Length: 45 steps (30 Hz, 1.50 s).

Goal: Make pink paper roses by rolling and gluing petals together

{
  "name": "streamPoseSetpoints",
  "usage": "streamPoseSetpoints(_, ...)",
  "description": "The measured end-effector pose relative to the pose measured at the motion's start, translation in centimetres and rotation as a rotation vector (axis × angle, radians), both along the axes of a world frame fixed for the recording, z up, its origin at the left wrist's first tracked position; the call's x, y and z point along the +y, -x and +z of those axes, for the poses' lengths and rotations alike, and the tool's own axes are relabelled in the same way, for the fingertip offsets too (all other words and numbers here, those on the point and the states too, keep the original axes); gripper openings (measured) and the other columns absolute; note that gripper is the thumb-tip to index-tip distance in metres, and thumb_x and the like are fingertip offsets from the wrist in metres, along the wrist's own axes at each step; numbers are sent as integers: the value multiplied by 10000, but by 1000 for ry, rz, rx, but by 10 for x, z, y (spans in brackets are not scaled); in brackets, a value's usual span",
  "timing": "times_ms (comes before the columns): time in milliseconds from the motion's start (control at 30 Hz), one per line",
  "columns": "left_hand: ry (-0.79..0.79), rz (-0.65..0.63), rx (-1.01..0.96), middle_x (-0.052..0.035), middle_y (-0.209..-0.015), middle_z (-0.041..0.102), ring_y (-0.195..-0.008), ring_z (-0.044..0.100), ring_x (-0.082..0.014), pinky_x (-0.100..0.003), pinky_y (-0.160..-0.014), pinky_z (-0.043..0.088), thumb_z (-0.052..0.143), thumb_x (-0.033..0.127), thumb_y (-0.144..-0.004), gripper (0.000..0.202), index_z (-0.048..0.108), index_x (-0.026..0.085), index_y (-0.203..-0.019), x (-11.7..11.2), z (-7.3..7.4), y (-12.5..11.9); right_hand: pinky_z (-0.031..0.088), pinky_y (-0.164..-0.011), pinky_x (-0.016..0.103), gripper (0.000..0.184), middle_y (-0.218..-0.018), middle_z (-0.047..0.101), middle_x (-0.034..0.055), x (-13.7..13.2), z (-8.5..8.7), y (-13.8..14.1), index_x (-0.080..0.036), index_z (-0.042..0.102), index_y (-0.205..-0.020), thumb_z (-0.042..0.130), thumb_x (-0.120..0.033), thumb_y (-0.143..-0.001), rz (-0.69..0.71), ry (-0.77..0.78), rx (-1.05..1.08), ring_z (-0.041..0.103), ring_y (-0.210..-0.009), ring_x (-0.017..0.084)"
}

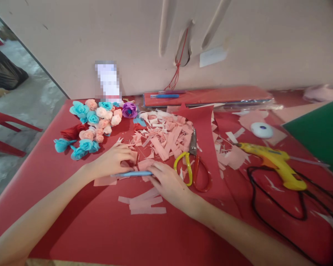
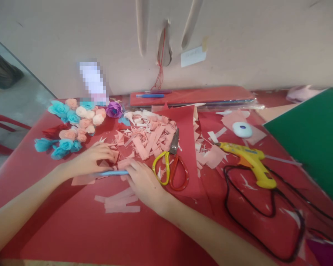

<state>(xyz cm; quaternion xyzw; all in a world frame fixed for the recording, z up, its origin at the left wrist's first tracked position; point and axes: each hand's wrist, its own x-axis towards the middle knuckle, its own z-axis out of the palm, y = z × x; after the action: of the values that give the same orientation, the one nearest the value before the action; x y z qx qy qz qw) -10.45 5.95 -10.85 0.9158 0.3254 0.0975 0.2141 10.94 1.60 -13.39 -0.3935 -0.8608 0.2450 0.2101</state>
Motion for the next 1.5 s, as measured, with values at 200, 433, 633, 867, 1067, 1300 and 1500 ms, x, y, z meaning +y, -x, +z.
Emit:
streamPoseSetpoints(200,7,-2,16,21,-846,677,-937,555,-174,-341,-954,244,593,299,-792,131,637,201,-718,1,-1,0,496,-719,343,143,-887,638,70,-1,-2,1,-155,628,-870,523,-98,-791,-16,-36,-31,604,-801,210)
streamPoseSetpoints(433,48,-29,0,32,-780,666,-848,571,-131,-303,-977,262,576,246,-801,119,634,207,-706,0,0,-3,495,-727,328,147,-892,642,58,-1,0,0,-160,626,-871,528,-88,-788,-7,-47,-35,605,-812,201)
streamPoseSetpoints(633,39,-23,-4,30,-771,663,-814,571,-128,-313,-995,238,574,262,-806,148,635,200,-687,-1,0,-2,496,-707,325,136,-875,639,57,-1,-1,1,-165,621,-862,511,-112,-802,-15,-55,-46,603,-803,201)
streamPoseSetpoints(867,21,-25,4,25,-793,668,-827,571,-133,-317,-999,235,570,281,-807,158,637,200,-689,1,-3,0,493,-726,329,125,-886,640,57,0,-3,1,-168,615,-868,522,-122,-799,-24,-60,-49,603,-812,199)
streamPoseSetpoints(1067,19,-23,10,20,-799,676,-870,569,-139,-316,-1005,225,556,272,-811,155,642,204,-701,0,-3,0,491,-732,339,140,-894,638,63,-1,-2,1,-168,617,-875,512,-113,-801,-28,-61,-52,604,-810,202)
streamPoseSetpoints(1300,21,-23,21,26,-789,684,-806,562,-135,-329,-973,255,548,251,-806,125,657,213,-756,1,-1,2,492,-715,330,142,-880,637,61,-1,-1,2,-165,615,-864,496,-113,-805,-36,-46,-56,604,-801,195)
streamPoseSetpoints(1500,28,-56,36,28,-777,693,-806,551,-138,-323,-928,286,505,206,-829,178,680,233,-805,0,3,3,491,-722,343,157,-881,631,64,-2,-2,1,-173,618,-855,482,-108,-810,-41,-41,-56,604,-798,196)
